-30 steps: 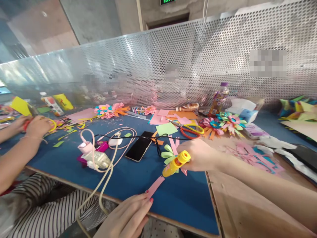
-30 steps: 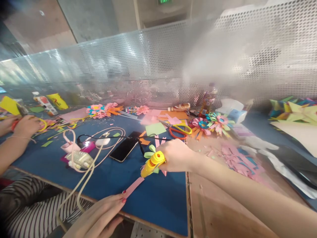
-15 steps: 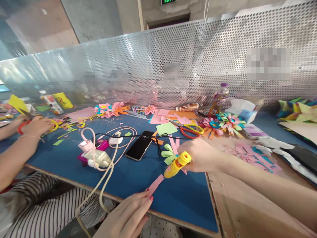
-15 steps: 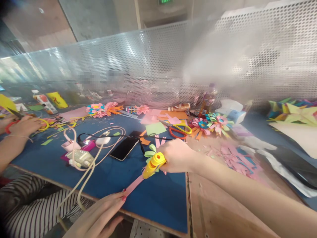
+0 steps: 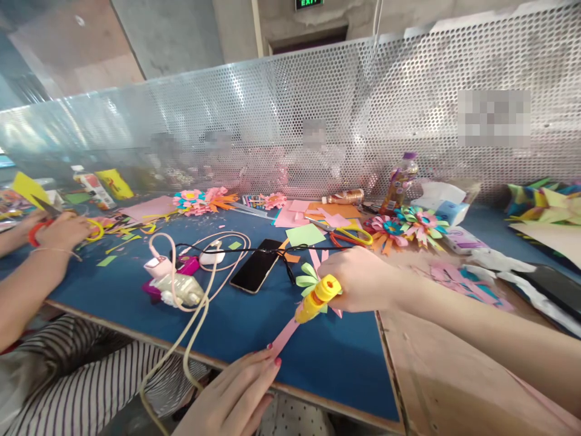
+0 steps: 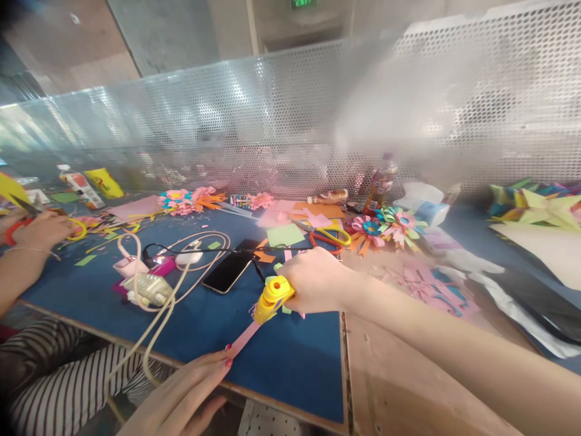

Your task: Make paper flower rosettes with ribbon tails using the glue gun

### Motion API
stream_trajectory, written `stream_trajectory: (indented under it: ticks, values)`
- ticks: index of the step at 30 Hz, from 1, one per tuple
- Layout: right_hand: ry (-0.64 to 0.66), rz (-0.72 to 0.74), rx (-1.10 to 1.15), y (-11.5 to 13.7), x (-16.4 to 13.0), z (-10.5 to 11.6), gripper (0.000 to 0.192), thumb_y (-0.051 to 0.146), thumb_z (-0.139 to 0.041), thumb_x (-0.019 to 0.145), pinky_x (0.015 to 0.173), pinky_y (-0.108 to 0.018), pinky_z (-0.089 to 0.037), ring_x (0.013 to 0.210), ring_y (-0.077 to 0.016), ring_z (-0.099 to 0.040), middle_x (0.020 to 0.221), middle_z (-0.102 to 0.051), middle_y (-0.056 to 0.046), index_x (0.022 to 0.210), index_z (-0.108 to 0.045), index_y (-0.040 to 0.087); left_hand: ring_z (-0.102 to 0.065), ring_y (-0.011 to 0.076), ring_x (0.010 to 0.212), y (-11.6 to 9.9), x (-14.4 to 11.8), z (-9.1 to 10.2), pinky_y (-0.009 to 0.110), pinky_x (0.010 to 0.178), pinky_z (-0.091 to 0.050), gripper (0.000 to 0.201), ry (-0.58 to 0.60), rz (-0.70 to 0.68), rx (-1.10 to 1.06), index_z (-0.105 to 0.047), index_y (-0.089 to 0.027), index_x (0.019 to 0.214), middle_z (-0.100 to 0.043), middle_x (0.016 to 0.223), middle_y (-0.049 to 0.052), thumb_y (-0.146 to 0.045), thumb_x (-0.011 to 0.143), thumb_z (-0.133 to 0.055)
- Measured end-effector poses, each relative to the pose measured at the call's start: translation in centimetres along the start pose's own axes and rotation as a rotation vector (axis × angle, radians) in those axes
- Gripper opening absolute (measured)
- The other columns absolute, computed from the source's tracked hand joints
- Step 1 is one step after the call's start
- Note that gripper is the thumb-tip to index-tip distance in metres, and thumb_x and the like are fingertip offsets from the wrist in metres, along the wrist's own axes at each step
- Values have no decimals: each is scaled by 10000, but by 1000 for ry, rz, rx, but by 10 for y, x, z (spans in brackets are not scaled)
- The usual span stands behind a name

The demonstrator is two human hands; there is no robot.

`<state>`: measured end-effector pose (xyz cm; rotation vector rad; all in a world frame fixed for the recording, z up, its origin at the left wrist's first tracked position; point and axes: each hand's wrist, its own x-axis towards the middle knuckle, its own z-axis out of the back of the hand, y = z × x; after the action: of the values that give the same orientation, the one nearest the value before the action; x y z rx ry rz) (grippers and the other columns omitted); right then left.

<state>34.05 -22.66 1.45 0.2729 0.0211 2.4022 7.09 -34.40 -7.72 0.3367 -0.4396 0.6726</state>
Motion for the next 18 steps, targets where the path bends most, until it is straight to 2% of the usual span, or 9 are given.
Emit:
stream_trajectory:
  ticks: [5, 11, 18]
  values:
    - [18, -13, -9, 2, 4, 1, 129, 292, -588, 659, 508, -228, -229, 583, -101, -495, 644, -604, 29, 623, -514, 192, -573, 158, 1101, 0, 1, -2, 221, 948, -479, 391, 17, -1, 11, -511, -137, 1260, -636, 1150, 68, -146, 869, -510]
    - [11, 3, -33, 1, 4, -3, 117, 299, -588, 660, 508, -238, -226, 585, -112, -518, 652, -618, 20, 638, -536, 197, -561, 197, 1052, -5, 14, 0, 278, 864, -516, 449, 108, 5, 23, -473, -112, 1296, -604, 1206, 89, -191, 854, -499]
    - [13, 2, -55, 4, 7, -3, 89, 281, -578, 629, 494, -242, -190, 561, -110, -508, 646, -617, 22, 629, -537, 202, -530, 198, 1038, -6, 18, -1, 274, 844, -501, 429, 95, -31, 57, -491, -101, 1280, -605, 1203, 75, -188, 860, -467]
